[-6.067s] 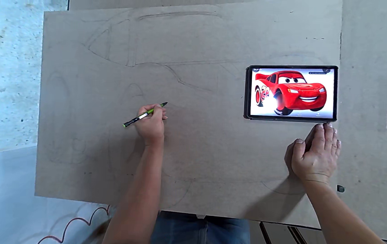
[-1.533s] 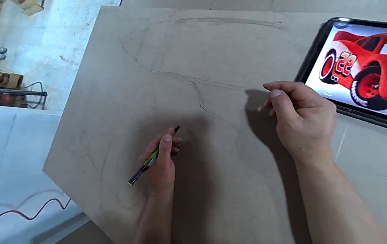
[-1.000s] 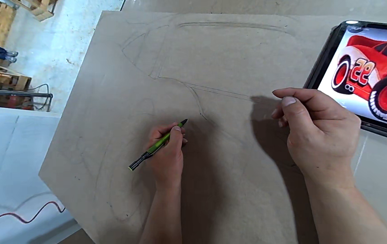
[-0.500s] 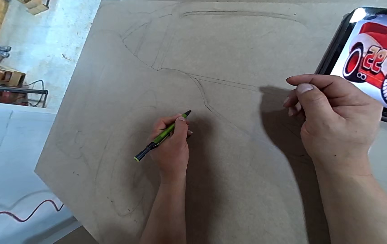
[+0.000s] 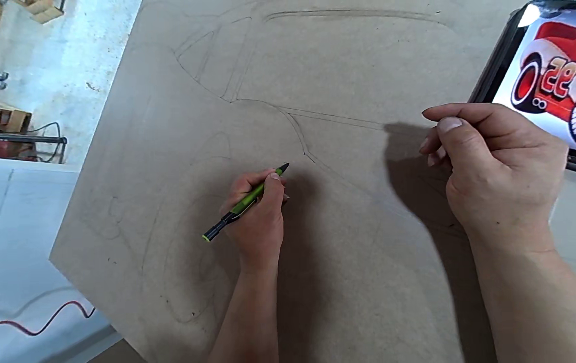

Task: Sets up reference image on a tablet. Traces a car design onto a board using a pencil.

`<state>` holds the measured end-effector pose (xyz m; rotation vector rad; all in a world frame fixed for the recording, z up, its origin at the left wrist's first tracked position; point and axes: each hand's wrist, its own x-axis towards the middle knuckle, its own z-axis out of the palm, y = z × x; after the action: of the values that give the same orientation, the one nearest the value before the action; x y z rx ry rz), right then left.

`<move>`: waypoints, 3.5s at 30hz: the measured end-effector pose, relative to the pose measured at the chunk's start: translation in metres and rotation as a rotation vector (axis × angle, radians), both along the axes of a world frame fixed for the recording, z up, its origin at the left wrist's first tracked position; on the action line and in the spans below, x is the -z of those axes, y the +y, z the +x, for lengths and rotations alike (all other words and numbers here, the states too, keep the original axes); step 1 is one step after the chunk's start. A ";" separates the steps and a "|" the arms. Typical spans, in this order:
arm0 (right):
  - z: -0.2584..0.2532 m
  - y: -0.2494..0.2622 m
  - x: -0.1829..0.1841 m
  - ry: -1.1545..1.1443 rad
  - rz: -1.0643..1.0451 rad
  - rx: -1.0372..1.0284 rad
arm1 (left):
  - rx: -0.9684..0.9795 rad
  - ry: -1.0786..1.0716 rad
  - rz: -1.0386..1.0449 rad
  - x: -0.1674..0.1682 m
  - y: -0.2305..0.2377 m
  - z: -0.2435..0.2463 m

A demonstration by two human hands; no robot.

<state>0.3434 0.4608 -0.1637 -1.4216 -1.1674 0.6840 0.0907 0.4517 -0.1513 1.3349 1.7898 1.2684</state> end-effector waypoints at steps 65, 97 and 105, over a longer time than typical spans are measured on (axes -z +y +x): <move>-0.001 0.002 0.001 -0.016 0.026 -0.007 | 0.590 -0.030 0.058 0.002 -0.025 0.007; 0.000 0.003 0.002 -0.018 0.039 -0.010 | 0.868 -0.065 -0.051 -0.005 -0.017 -0.004; 0.000 0.003 0.001 -0.018 0.032 -0.019 | 0.903 -0.214 -0.052 -0.003 -0.013 -0.013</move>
<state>0.3436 0.4638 -0.1649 -1.3939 -1.2022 0.6641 0.0781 0.4384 -0.1482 1.6179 0.8629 0.7963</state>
